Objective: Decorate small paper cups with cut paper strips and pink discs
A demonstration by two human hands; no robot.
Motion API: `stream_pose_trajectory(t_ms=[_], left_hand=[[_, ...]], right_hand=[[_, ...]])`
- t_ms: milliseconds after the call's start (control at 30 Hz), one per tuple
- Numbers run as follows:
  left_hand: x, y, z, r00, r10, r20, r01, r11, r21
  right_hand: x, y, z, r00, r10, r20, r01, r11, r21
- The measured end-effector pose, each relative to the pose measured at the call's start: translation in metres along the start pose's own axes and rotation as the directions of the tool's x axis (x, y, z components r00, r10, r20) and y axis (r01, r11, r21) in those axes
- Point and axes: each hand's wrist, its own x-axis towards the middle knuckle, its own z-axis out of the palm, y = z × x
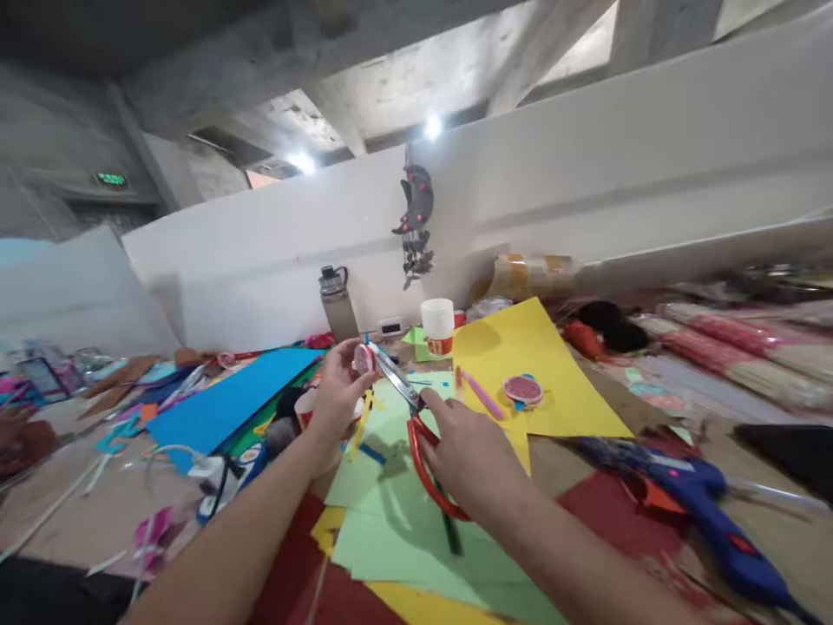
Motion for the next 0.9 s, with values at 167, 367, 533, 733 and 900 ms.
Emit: stream_pose_trajectory(t_ms=[167,367,533,733,900], left_hand=[[-0.0016,0.0015,0.0026,1.000,0.009,-0.024,-0.009,1.000,-0.008],[-0.0038,0.0003,0.0048,0.999,0.013,-0.031,-0.014,0.999,-0.028],[-0.0060,-0.0038,0.0063,0.997,0.051,-0.057,-0.049,0.998,0.047],[-0.0071,-0.0058,0.0079,0.996,0.033,-0.084,-0.031,0.999,0.024],[-0.0069,-0.0075,0.0083,0.996,0.008,-0.090,-0.008,1.000,-0.006]], right_hand=[[0.0003,-0.0006,0.0012,0.999,0.010,-0.035,-0.013,0.997,-0.081],[0.0013,-0.0002,-0.0016,1.000,0.007,-0.021,-0.008,1.000,-0.027],[0.0018,0.0018,-0.0005,1.000,0.011,-0.020,-0.012,0.999,-0.050],[0.0021,0.0010,-0.0021,1.000,0.020,-0.016,-0.021,0.997,-0.079],[0.0029,0.0027,-0.0019,0.999,0.022,-0.023,-0.024,0.996,-0.086]])
